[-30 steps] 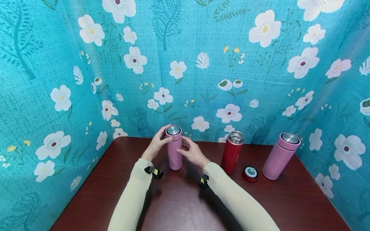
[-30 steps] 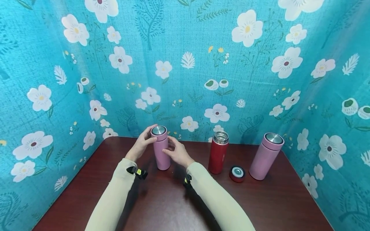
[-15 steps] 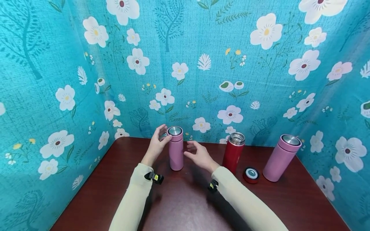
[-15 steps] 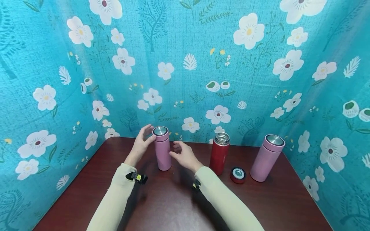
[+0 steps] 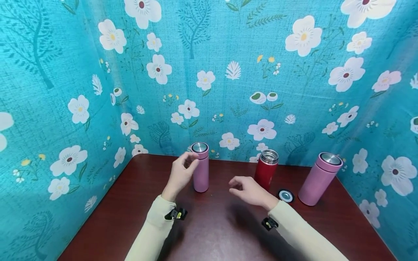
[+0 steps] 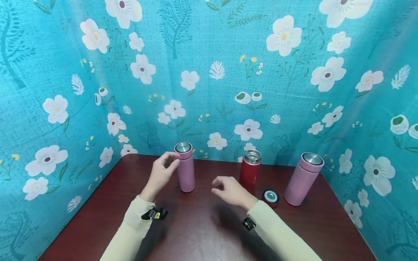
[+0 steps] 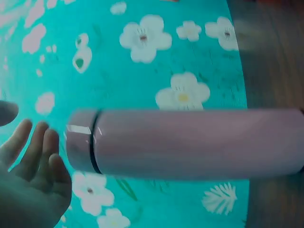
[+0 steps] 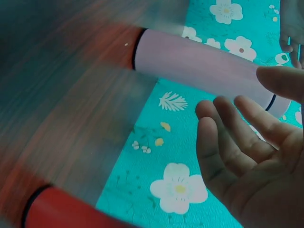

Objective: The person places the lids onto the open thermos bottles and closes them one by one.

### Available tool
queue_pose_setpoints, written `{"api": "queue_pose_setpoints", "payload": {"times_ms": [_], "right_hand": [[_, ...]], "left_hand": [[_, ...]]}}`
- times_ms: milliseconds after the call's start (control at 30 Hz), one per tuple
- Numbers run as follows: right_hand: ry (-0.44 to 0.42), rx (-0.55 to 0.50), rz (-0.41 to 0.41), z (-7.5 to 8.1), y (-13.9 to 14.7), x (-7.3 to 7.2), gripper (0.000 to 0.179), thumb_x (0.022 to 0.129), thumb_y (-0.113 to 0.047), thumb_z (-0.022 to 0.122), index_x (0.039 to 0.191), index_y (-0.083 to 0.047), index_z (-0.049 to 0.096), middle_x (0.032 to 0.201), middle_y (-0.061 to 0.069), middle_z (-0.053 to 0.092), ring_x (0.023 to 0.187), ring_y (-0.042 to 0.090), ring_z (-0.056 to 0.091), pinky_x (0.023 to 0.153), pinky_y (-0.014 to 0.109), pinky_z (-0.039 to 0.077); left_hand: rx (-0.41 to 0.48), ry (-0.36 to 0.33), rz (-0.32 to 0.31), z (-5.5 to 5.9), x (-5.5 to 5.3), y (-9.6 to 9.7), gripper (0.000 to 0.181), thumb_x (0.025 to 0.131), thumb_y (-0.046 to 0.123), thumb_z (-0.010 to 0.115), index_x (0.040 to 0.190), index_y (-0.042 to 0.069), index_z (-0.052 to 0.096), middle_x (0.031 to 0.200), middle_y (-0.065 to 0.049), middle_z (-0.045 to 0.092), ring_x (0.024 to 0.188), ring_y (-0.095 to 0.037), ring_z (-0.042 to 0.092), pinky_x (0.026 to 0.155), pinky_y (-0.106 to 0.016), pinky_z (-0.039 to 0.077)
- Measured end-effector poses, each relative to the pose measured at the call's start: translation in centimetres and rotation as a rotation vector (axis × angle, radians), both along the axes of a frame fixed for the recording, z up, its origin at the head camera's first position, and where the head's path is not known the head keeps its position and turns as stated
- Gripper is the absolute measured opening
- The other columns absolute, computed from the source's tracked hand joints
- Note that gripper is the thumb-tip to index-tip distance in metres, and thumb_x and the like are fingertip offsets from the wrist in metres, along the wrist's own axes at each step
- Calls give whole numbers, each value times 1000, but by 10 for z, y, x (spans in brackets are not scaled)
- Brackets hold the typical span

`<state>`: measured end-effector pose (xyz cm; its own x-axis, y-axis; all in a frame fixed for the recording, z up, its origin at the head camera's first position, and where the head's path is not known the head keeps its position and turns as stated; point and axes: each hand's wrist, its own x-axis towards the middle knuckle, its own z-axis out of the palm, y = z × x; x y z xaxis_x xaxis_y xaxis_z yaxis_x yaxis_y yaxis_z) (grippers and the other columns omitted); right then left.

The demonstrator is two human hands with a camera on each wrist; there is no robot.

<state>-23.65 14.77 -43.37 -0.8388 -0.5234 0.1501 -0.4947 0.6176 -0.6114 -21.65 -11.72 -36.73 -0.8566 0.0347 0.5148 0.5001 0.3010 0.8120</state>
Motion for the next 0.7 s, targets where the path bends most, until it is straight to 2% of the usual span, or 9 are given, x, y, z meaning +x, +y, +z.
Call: {"api": "queue_pose_setpoints", "payload": {"times_ms": [200, 267, 433, 567, 700], "right_hand": [[14, 13, -4, -6, 37, 15, 27, 86, -29, 70, 109, -17, 64, 104, 3, 66, 90, 12, 60, 75, 28, 52], [23, 15, -18, -9, 48, 19, 24, 86, -28, 70, 106, -17, 64, 101, 1, 66, 88, 11, 60, 74, 29, 53], [11, 23, -32, -15, 68, 24, 19, 88, -27, 67, 102, -15, 65, 96, -2, 65, 85, 11, 59, 75, 36, 53], [-47, 39, -68, -17, 83, 28, 24, 88, -31, 67, 105, -14, 65, 96, -4, 64, 84, 11, 59, 71, 29, 52], [-39, 61, -127, -17, 98, 31, 25, 86, -31, 69, 104, -14, 65, 95, -5, 64, 82, 9, 58, 68, 25, 51]], "left_hand": [[-134, -43, -151, -33, -8, 22, 11, 89, 13, 66, 100, 11, 66, 91, 3, 65, 77, -14, 58, 71, -33, 49], [-186, -59, -200, -37, -5, 28, 11, 89, 15, 65, 101, 15, 66, 91, 7, 64, 77, -11, 57, 70, -30, 49], [-261, -78, -275, -48, -3, 43, 13, 90, 17, 64, 102, 16, 64, 91, 9, 63, 80, -9, 57, 71, -28, 49], [-297, -98, -315, -57, -5, 55, 14, 90, 20, 64, 103, 16, 64, 92, 9, 63, 82, -8, 58, 74, -30, 50], [-307, -140, -336, -63, -7, 66, 18, 90, 24, 65, 106, 15, 64, 93, 9, 63, 85, -7, 58, 77, -29, 50]]}}
